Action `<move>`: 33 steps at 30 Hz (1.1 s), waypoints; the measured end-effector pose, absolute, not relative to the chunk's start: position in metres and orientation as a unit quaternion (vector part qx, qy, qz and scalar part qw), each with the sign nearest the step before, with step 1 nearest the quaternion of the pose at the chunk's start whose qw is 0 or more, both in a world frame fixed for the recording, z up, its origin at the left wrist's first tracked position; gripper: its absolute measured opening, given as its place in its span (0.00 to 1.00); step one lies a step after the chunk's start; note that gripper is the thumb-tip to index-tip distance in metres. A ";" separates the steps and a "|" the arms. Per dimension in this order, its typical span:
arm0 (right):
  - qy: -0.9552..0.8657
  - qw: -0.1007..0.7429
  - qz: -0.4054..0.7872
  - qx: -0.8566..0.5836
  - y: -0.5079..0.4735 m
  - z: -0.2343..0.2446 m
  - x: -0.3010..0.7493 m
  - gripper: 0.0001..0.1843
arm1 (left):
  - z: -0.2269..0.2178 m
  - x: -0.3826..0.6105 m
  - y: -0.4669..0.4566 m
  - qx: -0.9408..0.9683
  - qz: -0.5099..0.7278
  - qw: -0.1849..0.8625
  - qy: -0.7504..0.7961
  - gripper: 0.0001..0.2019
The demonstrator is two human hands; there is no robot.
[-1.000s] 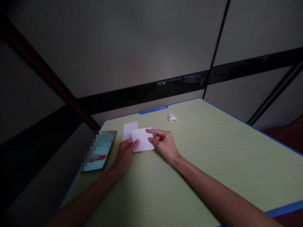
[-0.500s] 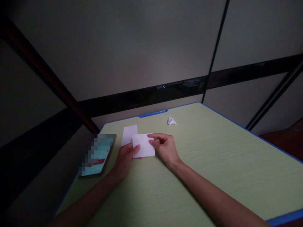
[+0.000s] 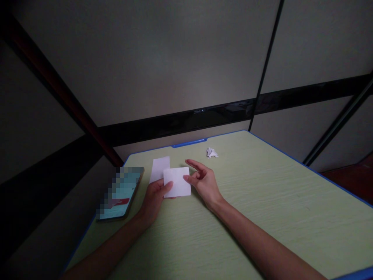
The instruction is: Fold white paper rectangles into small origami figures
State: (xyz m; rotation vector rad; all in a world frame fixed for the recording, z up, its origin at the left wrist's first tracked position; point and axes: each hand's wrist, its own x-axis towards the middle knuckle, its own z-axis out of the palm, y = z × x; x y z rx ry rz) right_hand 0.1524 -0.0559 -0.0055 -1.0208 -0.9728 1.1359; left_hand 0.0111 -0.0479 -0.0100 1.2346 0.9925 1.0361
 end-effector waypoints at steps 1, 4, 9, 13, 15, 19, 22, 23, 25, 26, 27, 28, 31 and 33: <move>-0.413 0.622 0.497 -0.443 -0.055 -0.006 0.152 0.26 | -0.011 0.011 -0.048 0.529 0.446 0.583 0.426 0.14; -0.390 0.623 0.514 -0.443 -0.054 -0.008 0.151 0.23 | -0.011 0.011 -0.047 0.530 0.449 0.579 0.426 0.15; -0.359 0.629 0.543 -0.425 -0.054 -0.011 0.151 0.12 | -0.011 0.011 -0.048 0.531 0.455 0.580 0.419 0.14; -0.357 0.630 0.549 -0.419 -0.053 -0.010 0.151 0.10 | -0.010 0.012 -0.049 0.528 0.445 0.595 0.412 0.13; -0.361 0.626 0.551 -0.417 -0.053 -0.010 0.152 0.09 | -0.010 0.012 -0.050 0.534 0.438 0.592 0.415 0.13; -0.376 0.616 0.544 -0.429 -0.054 -0.009 0.152 0.10 | -0.009 0.013 -0.051 0.549 0.422 0.591 0.413 0.12; -0.396 0.601 0.535 -0.443 -0.054 -0.008 0.152 0.11 | -0.009 0.013 -0.052 0.568 0.391 0.602 0.402 0.11; -0.404 0.597 0.531 -0.446 -0.055 -0.008 0.152 0.12 | -0.009 0.013 -0.052 0.577 0.377 0.605 0.399 0.11; -0.419 0.592 0.520 -0.451 -0.055 -0.008 0.152 0.12 | -0.008 0.012 -0.054 0.593 0.353 0.606 0.396 0.10; -0.426 0.590 0.515 -0.454 -0.055 -0.008 0.152 0.12 | -0.008 0.012 -0.054 0.598 0.346 0.605 0.396 0.10; -0.431 0.585 0.511 -0.458 -0.055 -0.008 0.152 0.12 | -0.007 0.012 -0.055 0.599 0.342 0.606 0.396 0.10; -0.436 0.579 0.509 -0.464 -0.055 -0.007 0.152 0.12 | -0.007 0.012 -0.055 0.597 0.342 0.608 0.396 0.09; -0.447 0.561 0.509 -0.476 -0.056 -0.006 0.152 0.13 | -0.007 0.010 -0.053 0.582 0.358 0.612 0.399 0.10; -0.457 0.551 0.512 -0.474 -0.057 -0.006 0.153 0.12 | -0.009 0.009 -0.050 0.575 0.380 0.603 0.402 0.11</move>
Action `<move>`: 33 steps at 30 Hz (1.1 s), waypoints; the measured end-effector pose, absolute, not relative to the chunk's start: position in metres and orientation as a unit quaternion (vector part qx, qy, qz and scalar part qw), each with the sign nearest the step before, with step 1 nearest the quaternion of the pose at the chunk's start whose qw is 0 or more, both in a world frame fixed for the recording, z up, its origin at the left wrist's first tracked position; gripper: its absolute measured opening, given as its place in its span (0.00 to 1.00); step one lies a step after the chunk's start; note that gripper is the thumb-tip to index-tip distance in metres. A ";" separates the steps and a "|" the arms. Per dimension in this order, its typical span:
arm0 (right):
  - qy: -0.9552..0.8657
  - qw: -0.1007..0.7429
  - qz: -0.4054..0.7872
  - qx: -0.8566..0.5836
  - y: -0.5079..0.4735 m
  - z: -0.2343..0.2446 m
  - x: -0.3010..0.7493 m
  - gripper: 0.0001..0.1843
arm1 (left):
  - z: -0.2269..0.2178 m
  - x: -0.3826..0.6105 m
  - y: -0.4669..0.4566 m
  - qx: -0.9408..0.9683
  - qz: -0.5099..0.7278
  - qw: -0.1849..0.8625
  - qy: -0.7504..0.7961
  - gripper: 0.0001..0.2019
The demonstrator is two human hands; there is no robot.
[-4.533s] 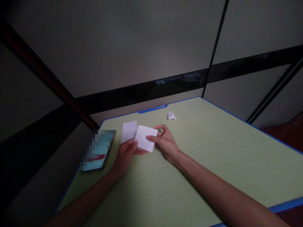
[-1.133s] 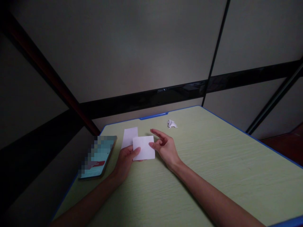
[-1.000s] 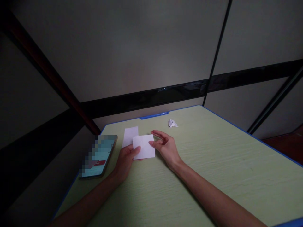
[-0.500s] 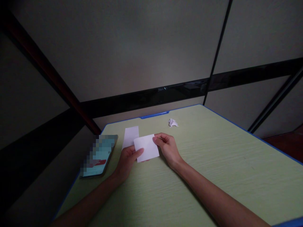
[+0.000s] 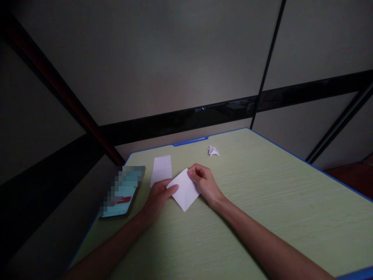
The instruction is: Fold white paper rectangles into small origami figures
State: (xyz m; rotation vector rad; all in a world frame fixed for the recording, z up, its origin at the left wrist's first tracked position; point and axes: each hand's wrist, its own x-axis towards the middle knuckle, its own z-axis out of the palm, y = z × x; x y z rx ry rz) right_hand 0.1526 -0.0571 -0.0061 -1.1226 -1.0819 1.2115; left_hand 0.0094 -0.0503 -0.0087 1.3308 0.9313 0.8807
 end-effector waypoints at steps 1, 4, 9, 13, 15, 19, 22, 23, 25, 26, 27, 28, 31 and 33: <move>-0.464 0.544 0.514 -0.473 -0.057 -0.006 0.153 0.12 | -0.010 0.009 -0.049 0.573 0.392 0.595 0.404 0.11; -0.487 0.516 0.531 -0.463 -0.058 -0.006 0.152 0.12 | -0.010 0.009 -0.047 0.574 0.410 0.580 0.407 0.11; -0.536 0.446 0.574 -0.429 -0.060 -0.005 0.151 0.14 | -0.006 0.010 -0.050 0.605 0.372 0.582 0.396 0.12; -0.571 0.409 0.594 -0.391 -0.062 -0.004 0.149 0.15 | -0.006 0.010 -0.051 0.642 0.345 0.564 0.388 0.15; -0.574 0.404 0.599 -0.385 -0.063 -0.003 0.148 0.15 | -0.008 0.009 -0.050 0.647 0.342 0.562 0.385 0.15; -0.569 0.399 0.606 -0.387 -0.064 -0.001 0.148 0.13 | -0.010 0.008 -0.048 0.656 0.342 0.558 0.377 0.15; -0.564 0.398 0.615 -0.381 -0.063 -0.001 0.149 0.11 | -0.011 0.008 -0.049 0.656 0.344 0.556 0.378 0.15; -0.563 0.398 0.617 -0.379 -0.063 -0.001 0.149 0.11 | -0.011 0.008 -0.049 0.655 0.346 0.556 0.378 0.14; -0.560 0.397 0.620 -0.380 -0.062 -0.001 0.149 0.10 | -0.012 0.008 -0.049 0.651 0.353 0.554 0.380 0.14; -0.559 0.398 0.620 -0.381 -0.062 -0.001 0.150 0.10 | -0.012 0.008 -0.048 0.648 0.357 0.554 0.382 0.14; -0.556 0.398 0.620 -0.384 -0.062 -0.001 0.150 0.09 | -0.012 0.008 -0.048 0.643 0.362 0.555 0.383 0.15; -0.553 0.399 0.622 -0.385 -0.062 -0.001 0.150 0.09 | -0.013 0.007 -0.048 0.636 0.368 0.558 0.385 0.15; -0.533 0.410 0.636 -0.378 -0.062 -0.003 0.151 0.09 | -0.013 0.006 -0.047 0.602 0.383 0.581 0.393 0.15; -0.513 0.426 0.652 -0.361 -0.061 -0.004 0.151 0.09 | -0.012 0.005 -0.047 0.573 0.391 0.602 0.394 0.14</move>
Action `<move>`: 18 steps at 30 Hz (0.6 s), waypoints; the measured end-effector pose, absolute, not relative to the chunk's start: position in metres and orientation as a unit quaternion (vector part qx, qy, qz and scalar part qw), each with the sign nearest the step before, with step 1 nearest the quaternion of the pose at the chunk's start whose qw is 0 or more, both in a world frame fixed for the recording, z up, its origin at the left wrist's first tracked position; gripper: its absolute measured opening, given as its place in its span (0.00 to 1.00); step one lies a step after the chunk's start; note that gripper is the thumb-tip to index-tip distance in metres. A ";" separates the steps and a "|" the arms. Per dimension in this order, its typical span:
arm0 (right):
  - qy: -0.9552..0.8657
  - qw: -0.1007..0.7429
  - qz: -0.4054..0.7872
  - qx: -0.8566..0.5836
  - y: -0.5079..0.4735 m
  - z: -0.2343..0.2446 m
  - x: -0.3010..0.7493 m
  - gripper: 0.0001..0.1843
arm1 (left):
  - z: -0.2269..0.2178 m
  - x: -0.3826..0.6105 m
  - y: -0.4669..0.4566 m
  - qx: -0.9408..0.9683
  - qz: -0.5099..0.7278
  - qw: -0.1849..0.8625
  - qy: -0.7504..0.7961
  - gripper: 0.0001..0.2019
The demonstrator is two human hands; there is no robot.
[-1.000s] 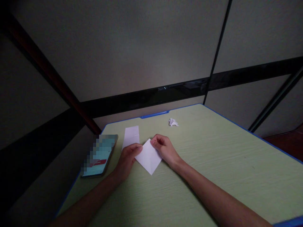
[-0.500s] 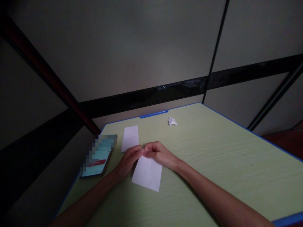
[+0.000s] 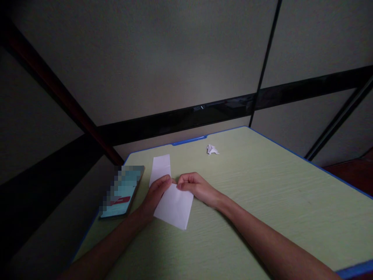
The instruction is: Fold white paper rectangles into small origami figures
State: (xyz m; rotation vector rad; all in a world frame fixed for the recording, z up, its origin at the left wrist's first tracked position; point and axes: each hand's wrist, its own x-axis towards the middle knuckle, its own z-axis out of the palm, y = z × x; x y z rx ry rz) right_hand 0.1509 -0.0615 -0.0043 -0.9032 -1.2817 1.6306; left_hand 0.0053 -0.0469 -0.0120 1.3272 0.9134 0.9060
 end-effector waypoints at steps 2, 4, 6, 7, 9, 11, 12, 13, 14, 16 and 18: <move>-0.490 0.451 0.664 -0.341 -0.060 -0.006 0.151 0.08 | -0.010 0.004 -0.048 0.534 0.408 0.623 0.401 0.14; -0.468 0.480 0.669 -0.322 -0.060 -0.006 0.150 0.07 | -0.008 0.004 -0.049 0.488 0.435 0.638 0.408 0.14; -0.447 0.510 0.669 -0.304 -0.059 -0.005 0.150 0.07 | -0.007 0.005 -0.049 0.449 0.460 0.647 0.411 0.14; -0.437 0.524 0.669 -0.294 -0.059 -0.004 0.150 0.07 | -0.007 0.005 -0.048 0.436 0.467 0.651 0.410 0.14; -0.414 0.558 0.667 -0.269 -0.058 -0.002 0.152 0.08 | -0.007 0.005 -0.045 0.412 0.478 0.655 0.416 0.14; -0.387 0.599 0.655 -0.248 -0.057 0.000 0.155 0.08 | -0.009 0.005 -0.041 0.378 0.515 0.645 0.419 0.14; -0.375 0.619 0.645 -0.245 -0.056 0.000 0.157 0.09 | -0.009 0.005 -0.039 0.367 0.529 0.641 0.417 0.15; -0.367 0.634 0.633 -0.251 -0.055 0.000 0.159 0.09 | -0.010 0.005 -0.038 0.361 0.543 0.635 0.414 0.15; -0.364 0.640 0.621 -0.268 -0.054 -0.001 0.160 0.08 | -0.011 0.005 -0.037 0.364 0.550 0.629 0.412 0.15; -0.383 0.619 0.612 -0.309 -0.053 -0.004 0.160 0.06 | -0.013 0.006 -0.037 0.387 0.545 0.621 0.408 0.14; -0.420 0.575 0.613 -0.343 -0.053 -0.007 0.157 0.08 | -0.017 0.007 -0.038 0.424 0.529 0.614 0.406 0.14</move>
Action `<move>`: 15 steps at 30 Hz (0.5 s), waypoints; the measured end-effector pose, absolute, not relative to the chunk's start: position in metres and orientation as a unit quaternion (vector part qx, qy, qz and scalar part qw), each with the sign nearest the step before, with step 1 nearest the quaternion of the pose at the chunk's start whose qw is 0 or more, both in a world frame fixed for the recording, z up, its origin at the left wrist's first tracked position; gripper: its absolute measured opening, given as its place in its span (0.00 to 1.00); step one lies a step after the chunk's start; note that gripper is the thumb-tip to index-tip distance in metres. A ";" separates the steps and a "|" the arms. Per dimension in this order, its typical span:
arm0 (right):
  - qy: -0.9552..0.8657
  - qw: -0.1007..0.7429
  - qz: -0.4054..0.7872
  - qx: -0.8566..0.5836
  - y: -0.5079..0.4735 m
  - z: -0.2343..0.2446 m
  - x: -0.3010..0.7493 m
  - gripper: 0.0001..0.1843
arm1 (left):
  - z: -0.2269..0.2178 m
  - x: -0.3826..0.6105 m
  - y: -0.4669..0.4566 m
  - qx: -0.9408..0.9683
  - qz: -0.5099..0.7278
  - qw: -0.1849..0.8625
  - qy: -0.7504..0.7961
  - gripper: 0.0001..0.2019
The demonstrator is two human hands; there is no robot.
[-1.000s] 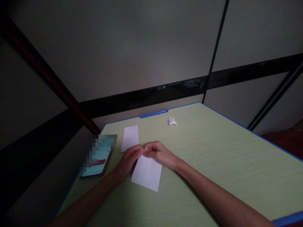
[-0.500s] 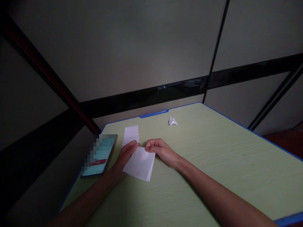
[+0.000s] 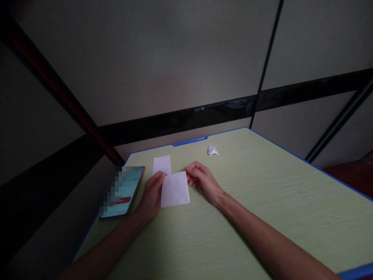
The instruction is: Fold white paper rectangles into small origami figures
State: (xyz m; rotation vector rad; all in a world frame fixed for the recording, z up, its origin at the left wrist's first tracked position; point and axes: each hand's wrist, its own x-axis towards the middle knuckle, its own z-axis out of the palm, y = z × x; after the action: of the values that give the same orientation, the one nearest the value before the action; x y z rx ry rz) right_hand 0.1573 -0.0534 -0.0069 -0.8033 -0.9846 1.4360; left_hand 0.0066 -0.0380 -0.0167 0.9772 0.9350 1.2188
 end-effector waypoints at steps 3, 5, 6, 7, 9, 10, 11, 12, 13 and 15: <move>-0.459 0.516 0.616 -0.378 -0.055 -0.010 0.153 0.13 | -0.021 0.007 -0.039 0.473 0.499 0.599 0.410 0.15; -0.467 0.502 0.614 -0.391 -0.056 -0.010 0.151 0.15 | -0.021 0.006 -0.039 0.498 0.478 0.594 0.414 0.15; -0.470 0.500 0.612 -0.393 -0.056 -0.010 0.152 0.15 | -0.021 0.006 -0.039 0.510 0.465 0.594 0.414 0.15; -0.473 0.496 0.613 -0.392 -0.056 -0.009 0.152 0.15 | -0.019 0.006 -0.040 0.523 0.449 0.595 0.412 0.15; -0.482 0.480 0.622 -0.386 -0.057 -0.009 0.153 0.14 | -0.016 0.006 -0.042 0.555 0.414 0.596 0.407 0.14; -0.490 0.467 0.628 -0.383 -0.058 -0.008 0.153 0.13 | -0.014 0.006 -0.043 0.576 0.391 0.594 0.404 0.13; -0.500 0.451 0.634 -0.380 -0.059 -0.008 0.153 0.13 | -0.012 0.006 -0.044 0.595 0.368 0.593 0.398 0.13; -0.510 0.435 0.638 -0.378 -0.059 -0.008 0.153 0.13 | -0.011 0.006 -0.045 0.614 0.346 0.592 0.392 0.13; -0.518 0.422 0.641 -0.378 -0.060 -0.007 0.153 0.12 | -0.010 0.005 -0.046 0.629 0.326 0.591 0.385 0.12; -0.530 0.405 0.643 -0.376 -0.061 -0.006 0.152 0.13 | -0.009 0.004 -0.047 0.648 0.301 0.591 0.374 0.12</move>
State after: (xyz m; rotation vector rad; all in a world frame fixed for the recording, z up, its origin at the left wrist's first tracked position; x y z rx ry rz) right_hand 0.1523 -0.0610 -0.0062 -0.9493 -1.3379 1.6242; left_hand 0.0043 -0.0466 -0.0093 1.5075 0.8710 0.6992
